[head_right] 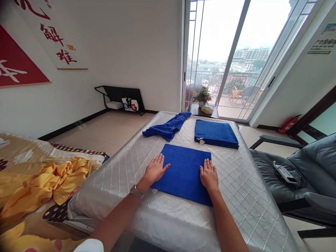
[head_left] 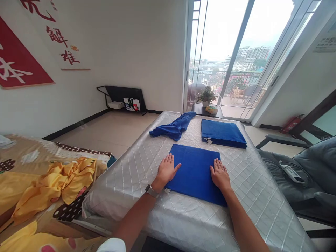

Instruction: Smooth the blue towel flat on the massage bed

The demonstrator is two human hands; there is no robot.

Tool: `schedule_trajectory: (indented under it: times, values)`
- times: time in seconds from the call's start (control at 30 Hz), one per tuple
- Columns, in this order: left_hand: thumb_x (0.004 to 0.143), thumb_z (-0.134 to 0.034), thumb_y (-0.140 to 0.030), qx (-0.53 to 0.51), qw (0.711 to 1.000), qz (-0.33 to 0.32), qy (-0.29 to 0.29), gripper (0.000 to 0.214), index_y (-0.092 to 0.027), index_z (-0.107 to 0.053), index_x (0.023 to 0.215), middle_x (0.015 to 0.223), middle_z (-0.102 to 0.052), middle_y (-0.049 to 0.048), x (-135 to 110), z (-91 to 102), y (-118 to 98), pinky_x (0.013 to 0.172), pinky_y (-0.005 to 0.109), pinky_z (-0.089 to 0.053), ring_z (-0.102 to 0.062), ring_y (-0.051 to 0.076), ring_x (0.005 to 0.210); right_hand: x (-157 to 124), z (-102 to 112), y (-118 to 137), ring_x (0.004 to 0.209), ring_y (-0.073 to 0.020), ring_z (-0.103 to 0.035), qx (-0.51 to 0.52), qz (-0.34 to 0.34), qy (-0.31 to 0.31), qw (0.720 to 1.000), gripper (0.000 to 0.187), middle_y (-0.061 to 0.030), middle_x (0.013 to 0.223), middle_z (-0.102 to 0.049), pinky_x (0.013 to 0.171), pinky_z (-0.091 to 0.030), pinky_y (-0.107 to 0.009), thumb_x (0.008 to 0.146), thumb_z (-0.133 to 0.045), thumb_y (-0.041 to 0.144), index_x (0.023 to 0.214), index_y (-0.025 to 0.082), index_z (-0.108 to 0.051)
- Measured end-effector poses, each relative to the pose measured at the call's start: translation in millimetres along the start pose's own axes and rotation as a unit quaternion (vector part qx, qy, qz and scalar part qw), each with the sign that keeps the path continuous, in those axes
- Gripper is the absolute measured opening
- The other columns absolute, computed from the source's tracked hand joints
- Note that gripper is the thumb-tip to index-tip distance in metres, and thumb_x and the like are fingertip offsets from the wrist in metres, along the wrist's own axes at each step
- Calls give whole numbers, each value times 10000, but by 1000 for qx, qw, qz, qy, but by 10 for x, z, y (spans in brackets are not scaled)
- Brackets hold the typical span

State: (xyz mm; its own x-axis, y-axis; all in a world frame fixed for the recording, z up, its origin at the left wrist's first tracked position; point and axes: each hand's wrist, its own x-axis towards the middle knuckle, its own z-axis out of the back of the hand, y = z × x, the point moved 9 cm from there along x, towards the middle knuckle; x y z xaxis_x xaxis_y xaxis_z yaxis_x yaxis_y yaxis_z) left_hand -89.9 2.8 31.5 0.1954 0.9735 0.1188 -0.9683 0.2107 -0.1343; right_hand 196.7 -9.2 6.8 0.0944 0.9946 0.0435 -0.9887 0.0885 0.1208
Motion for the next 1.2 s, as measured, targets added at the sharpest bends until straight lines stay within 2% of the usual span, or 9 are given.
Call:
schedule_trajectory:
  times: [0.1, 0.2, 0.27, 0.33, 0.4, 0.6, 0.97, 1.07, 1.2]
  values:
    - [1006, -144, -630, -25, 995, -94, -6, 820, -19, -389, 1494, 1563, -356, 204, 159, 38, -655, 1197, 419, -252, -320, 295, 1463, 1, 23, 10, 1514, -206, -160, 8, -2, -3, 1000, 637, -106, 1640, -226, 1223, -106, -392, 1022, -154, 379, 1564, 60, -256]
    - [1028, -148, -585, -65, 972, -225, 12, 738, -76, -391, 1504, 1555, -399, 152, 230, -86, -1470, 1197, 383, -250, -327, 241, 1462, -6, 19, 9, 1514, -208, -161, -3, 5, -2, 1000, 623, -120, 1638, -229, 1221, -119, -393, 1020, -177, 351, 1561, 54, -259]
    - [1036, -144, -571, -79, 957, -280, 9, 716, -89, -372, 1514, 1564, -392, 132, 250, -187, -1879, 1205, 363, -222, -308, 213, 1470, -21, 6, 5, 1515, -200, -157, -20, 14, 2, 1000, 599, -114, 1640, -226, 1219, -128, -382, 1009, -195, 289, 1561, 66, -267]
    - [1042, -125, -554, -89, 949, -303, -2, 707, -86, -340, 1527, 1578, -369, 127, 268, -277, -2104, 1209, 351, -203, -290, 196, 1476, -39, 2, 2, 1516, -191, -153, -33, 22, 5, 999, 591, -102, 1643, -223, 1218, -130, -369, 992, -208, 228, 1561, 83, -278]
    - [1045, -110, -543, -94, 949, -302, -12, 703, -84, -313, 1537, 1587, -353, 124, 282, -344, -2147, 1212, 351, -191, -280, 192, 1480, -50, 7, 6, 1517, -193, -147, -39, 27, 6, 999, 590, -101, 1644, -220, 1218, -131, -369, 988, -208, 213, 1558, 86, -289]
    - [1032, -125, -585, -76, 963, -257, 2, 732, -93, -310, 1543, 1602, -322, 110, 340, -417, -1637, 1230, 375, -159, -216, 204, 1503, -8, 18, 16, 1510, -213, -182, -23, 13, -1, 1000, 619, -119, 1635, -232, 1220, -143, -397, 1019, -157, 327, 1558, 43, -262]
    - [1021, -136, -602, -28, 998, -51, 2, 750, -102, -291, 1557, 1610, -287, 128, 545, -264, -5, 1230, 424, -194, -219, 254, 1502, 4, 17, -7, 1516, -204, -161, -3, -6, 14, 1000, 628, -83, 1643, -214, 1228, -111, -386, 1016, -161, 354, 1565, 65, -256]
    - [1026, -118, -588, -27, 999, -25, -3, 755, -75, -307, 1546, 1605, -289, 144, 532, -264, 165, 1225, 413, -210, -229, 251, 1499, 6, 11, -8, 1516, -206, -160, -10, -5, 13, 1000, 628, -87, 1643, -212, 1226, -116, -388, 1015, -166, 350, 1567, 64, -248]
    - [1018, -89, -602, -25, 999, -21, -7, 806, -23, -310, 1533, 1605, -270, 169, 525, -281, 165, 1226, 407, -203, -237, 262, 1496, 25, -1, -17, 1514, -217, -171, -35, -3, 25, 999, 626, -87, 1643, -214, 1223, -134, -403, 1014, -182, 347, 1566, 61, -250]
